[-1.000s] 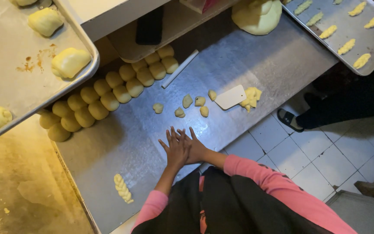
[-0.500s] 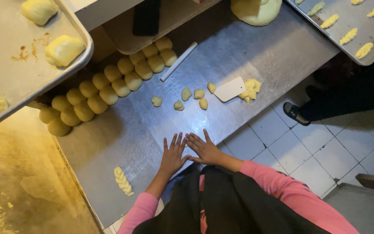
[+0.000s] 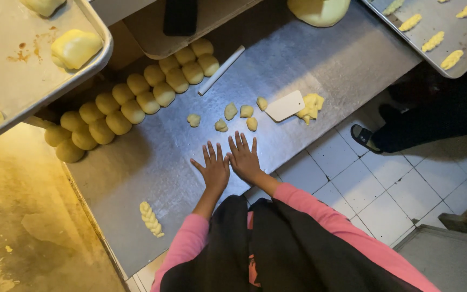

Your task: Braiding small pieces of dough into shapes on a workbench.

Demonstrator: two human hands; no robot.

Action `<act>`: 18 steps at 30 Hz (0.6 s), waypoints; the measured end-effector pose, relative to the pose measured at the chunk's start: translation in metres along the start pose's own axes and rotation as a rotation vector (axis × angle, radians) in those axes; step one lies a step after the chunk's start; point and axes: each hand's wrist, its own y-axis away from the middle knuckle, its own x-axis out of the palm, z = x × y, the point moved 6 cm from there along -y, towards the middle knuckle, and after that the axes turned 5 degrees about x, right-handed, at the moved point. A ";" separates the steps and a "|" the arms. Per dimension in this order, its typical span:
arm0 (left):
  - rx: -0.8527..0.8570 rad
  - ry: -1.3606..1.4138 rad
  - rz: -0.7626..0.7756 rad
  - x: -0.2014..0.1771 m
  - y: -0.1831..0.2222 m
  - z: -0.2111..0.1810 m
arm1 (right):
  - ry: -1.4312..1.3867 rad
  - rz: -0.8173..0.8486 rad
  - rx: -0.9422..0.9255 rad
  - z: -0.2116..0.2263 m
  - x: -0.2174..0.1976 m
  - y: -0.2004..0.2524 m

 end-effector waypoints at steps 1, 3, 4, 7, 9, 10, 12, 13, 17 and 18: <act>-0.002 -0.002 -0.003 -0.003 -0.010 0.002 | -0.001 -0.002 -0.003 0.000 0.001 -0.009; 0.021 -0.064 -0.089 -0.017 -0.033 0.006 | 0.036 -0.012 0.059 -0.004 0.003 -0.030; 0.022 -0.065 -0.094 -0.022 -0.036 0.005 | 0.037 -0.017 0.058 -0.004 0.004 -0.029; 0.061 -0.073 -0.104 -0.033 -0.034 -0.001 | 0.041 -0.049 0.033 -0.006 0.001 -0.022; 0.077 -0.060 -0.119 -0.038 -0.022 -0.003 | 0.085 -0.024 0.006 -0.003 -0.003 -0.015; 0.073 -0.064 -0.120 -0.041 -0.010 -0.003 | 0.081 -0.024 0.002 -0.004 -0.010 -0.008; 0.137 0.020 -0.138 -0.047 0.015 -0.007 | 0.052 0.073 -0.070 -0.001 -0.017 0.007; 0.134 0.016 -0.135 -0.050 0.028 -0.006 | 0.047 0.076 -0.072 -0.003 -0.019 0.017; 0.208 0.082 -0.039 -0.049 0.079 -0.009 | -0.014 0.184 -0.157 -0.011 -0.032 0.054; 0.255 0.114 -0.048 -0.049 0.095 -0.011 | -0.041 0.218 -0.177 -0.012 -0.037 0.066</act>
